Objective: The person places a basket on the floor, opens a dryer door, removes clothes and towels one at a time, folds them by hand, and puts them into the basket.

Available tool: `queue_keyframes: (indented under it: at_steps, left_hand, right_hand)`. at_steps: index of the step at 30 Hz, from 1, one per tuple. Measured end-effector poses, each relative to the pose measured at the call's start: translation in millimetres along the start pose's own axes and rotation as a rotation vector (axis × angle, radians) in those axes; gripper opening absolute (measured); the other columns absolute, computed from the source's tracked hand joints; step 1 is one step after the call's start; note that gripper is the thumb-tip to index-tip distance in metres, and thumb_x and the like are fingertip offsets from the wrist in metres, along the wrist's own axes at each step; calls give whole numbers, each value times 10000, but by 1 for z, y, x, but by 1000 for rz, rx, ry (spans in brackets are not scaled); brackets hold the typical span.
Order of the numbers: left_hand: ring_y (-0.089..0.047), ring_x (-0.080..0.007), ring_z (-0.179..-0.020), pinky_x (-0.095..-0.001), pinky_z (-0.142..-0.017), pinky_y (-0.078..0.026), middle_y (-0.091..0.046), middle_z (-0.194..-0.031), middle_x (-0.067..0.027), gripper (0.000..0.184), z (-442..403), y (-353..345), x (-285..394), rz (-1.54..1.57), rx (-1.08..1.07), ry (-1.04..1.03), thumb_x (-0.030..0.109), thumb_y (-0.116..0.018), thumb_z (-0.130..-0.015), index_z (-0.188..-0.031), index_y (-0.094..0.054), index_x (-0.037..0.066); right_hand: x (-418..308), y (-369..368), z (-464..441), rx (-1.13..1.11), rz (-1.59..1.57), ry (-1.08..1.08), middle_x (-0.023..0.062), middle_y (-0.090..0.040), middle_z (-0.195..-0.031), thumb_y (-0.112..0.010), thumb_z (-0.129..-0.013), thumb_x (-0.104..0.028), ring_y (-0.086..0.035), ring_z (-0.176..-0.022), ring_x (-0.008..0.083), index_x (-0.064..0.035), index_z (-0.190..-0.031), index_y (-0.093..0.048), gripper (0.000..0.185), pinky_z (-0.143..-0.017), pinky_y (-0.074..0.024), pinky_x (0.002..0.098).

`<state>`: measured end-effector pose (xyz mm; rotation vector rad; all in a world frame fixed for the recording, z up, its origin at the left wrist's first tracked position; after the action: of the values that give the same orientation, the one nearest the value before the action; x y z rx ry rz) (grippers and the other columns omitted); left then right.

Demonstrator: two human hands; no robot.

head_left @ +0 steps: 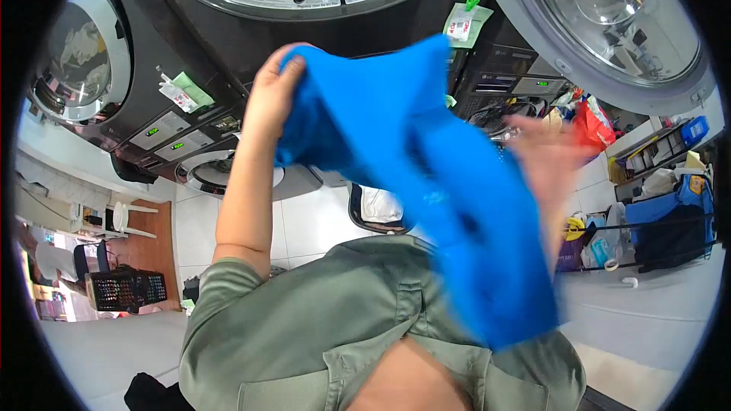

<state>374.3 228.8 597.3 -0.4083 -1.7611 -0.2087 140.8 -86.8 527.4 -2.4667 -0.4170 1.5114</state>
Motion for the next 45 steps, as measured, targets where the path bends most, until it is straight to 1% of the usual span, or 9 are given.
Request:
queue_keyframes:
  at_steps: [4, 14, 19, 27, 33, 36, 38, 41, 45]
  left_hand:
    - [-548, -110, -758, -249, -688, -467, -582, -923, -56, 218, -6, 50, -5, 86, 225, -76, 171, -446, -891, -1041, -535, 41]
    - [-540, -88, -687, -217, -646, -437, -606, -743, -20, 113, -8, 106, -11, -611, 49, -98, 7, -614, -712, -824, -624, 5]
    - [-534, -85, -676, -216, -627, -428, -598, -724, -25, 144, 7, 124, -36, -784, 15, -85, -11, -644, -659, -800, -616, -6]
    - [-478, -71, -669, -209, -607, -384, -563, -720, 7, 89, 30, 107, 5, -1030, 322, -587, 16, -584, -746, -830, -614, 6]
    - [-445, -73, -640, -227, -583, -370, -538, -704, 11, 157, 32, 149, -62, -590, -165, 213, 165, -620, -763, -783, -589, 12]
    - [-533, -159, -550, -282, -539, -411, -551, -576, -73, 230, 56, 104, 32, -548, -1001, 88, 196, -675, -670, -589, -564, 12]
    - [-524, -176, -607, -300, -581, -403, -539, -643, -83, 240, 29, 134, 38, 183, -601, 5, 226, -653, -685, -654, -546, 14]
    - [-509, -202, -693, -328, -643, -391, -520, -743, -97, 278, 15, 141, -78, 274, 236, 227, 272, -620, -708, -752, -518, 17]
    - [-489, -236, -807, -366, -726, -375, -496, -877, -117, 356, 163, 44, -244, 578, 68, 784, 332, -575, -738, -882, -481, 20]
  right_hand:
    - [185, -76, 89, -380, 535, -768, 131, -388, -1282, -451, -861, -331, -366, -1172, 229, -30, -1215, -439, 465, -970, -282, 341]
    - [76, 35, 39, 703, 594, -269, -58, -505, -690, -589, -813, -147, -417, -608, 31, -63, -790, -584, 87, -530, -349, 185]
    - [48, 54, 20, 601, 528, -80, -26, -528, -731, -610, -782, -96, -459, -665, 58, -27, -778, -586, 73, -611, -374, 187]
    - [81, -6, 33, -141, 847, -624, 47, -567, -696, -708, -622, -140, -544, -700, 150, -53, -753, -560, 217, -626, -439, 288]
    - [25, 4, 11, -242, 1607, -363, 142, -554, -645, -715, -573, -192, -558, -643, 305, -34, -698, -562, 253, -559, -422, 387]
    - [-38, -33, -10, -584, 911, -590, 111, -563, -610, -697, -642, -258, -570, -603, 262, -12, -616, -567, 280, -575, -433, 306]
    - [-50, -13, -36, -692, 304, -212, 68, -600, -690, -644, -728, -269, -576, -622, 224, -15, -747, -588, 261, -575, -442, 297]
    - [52, 66, -33, 208, 278, -467, 95, -560, -822, -598, -758, -310, -543, -742, 227, -26, -850, -557, 301, -664, -422, 323]
    - [187, 18, 87, 508, -318, -767, 129, -506, -997, -536, -799, -364, -499, -902, 230, -40, -986, -515, 375, -783, -395, 357]
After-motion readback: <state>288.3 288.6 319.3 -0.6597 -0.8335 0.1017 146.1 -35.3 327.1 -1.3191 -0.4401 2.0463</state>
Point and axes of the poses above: each hand's wrist, its own z-axis away from the middle knuckle, its own y-axis out of the back of the hand, x = y × z, the point moved 6 cm from there along -z, towards the middle knuckle
